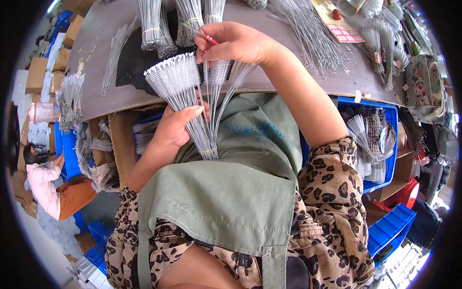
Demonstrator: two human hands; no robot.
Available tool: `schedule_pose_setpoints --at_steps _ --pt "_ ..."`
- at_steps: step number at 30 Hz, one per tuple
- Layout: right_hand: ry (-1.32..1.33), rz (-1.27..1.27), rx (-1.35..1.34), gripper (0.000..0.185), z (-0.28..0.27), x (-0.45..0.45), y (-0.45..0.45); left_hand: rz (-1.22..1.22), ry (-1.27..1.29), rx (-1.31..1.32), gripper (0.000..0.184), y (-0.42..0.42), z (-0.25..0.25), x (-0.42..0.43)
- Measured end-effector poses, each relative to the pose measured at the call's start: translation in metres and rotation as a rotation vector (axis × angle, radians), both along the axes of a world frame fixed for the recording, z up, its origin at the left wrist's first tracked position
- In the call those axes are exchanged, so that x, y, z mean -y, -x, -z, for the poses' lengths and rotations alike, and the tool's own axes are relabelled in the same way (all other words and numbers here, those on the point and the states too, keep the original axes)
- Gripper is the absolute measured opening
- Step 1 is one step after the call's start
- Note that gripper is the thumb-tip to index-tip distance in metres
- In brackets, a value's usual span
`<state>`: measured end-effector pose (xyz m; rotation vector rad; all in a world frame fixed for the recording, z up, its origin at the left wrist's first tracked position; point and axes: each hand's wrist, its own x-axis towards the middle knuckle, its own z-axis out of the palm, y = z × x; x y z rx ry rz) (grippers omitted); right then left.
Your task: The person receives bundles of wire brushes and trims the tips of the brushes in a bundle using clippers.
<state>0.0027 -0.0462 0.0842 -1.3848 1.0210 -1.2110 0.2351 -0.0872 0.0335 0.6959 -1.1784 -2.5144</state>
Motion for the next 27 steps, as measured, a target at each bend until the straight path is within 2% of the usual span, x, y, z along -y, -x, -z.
schedule_pose_setpoints --at_steps 5,15,17,18,21,27 --pt "-0.052 0.011 -0.071 0.022 -0.0076 -0.0034 -0.0015 0.002 0.005 0.013 0.03 -0.0001 -0.0007 -0.0006" --pt "0.017 0.042 -0.148 0.015 0.0015 -0.001 0.0013 -0.067 0.048 0.045 0.029 -0.001 0.0008 -0.001" --pt "0.007 0.071 -0.2 0.016 0.0014 -0.0008 0.0017 -0.081 0.048 0.035 0.022 0.001 -0.0024 -0.0025" --pt "0.006 0.057 -0.185 0.016 0.0003 -0.0009 0.0016 -0.088 0.048 0.029 0.018 0.0019 -0.0034 -0.0028" --pt "0.015 0.029 -0.12 0.017 -0.0012 -0.0005 0.0008 -0.036 0.103 0.034 0.028 0.0001 0.0024 0.0009" --pt "0.036 0.027 -0.007 0.018 0.0022 -0.0007 0.0004 -0.043 0.053 0.015 0.027 -0.0012 0.0011 0.002"
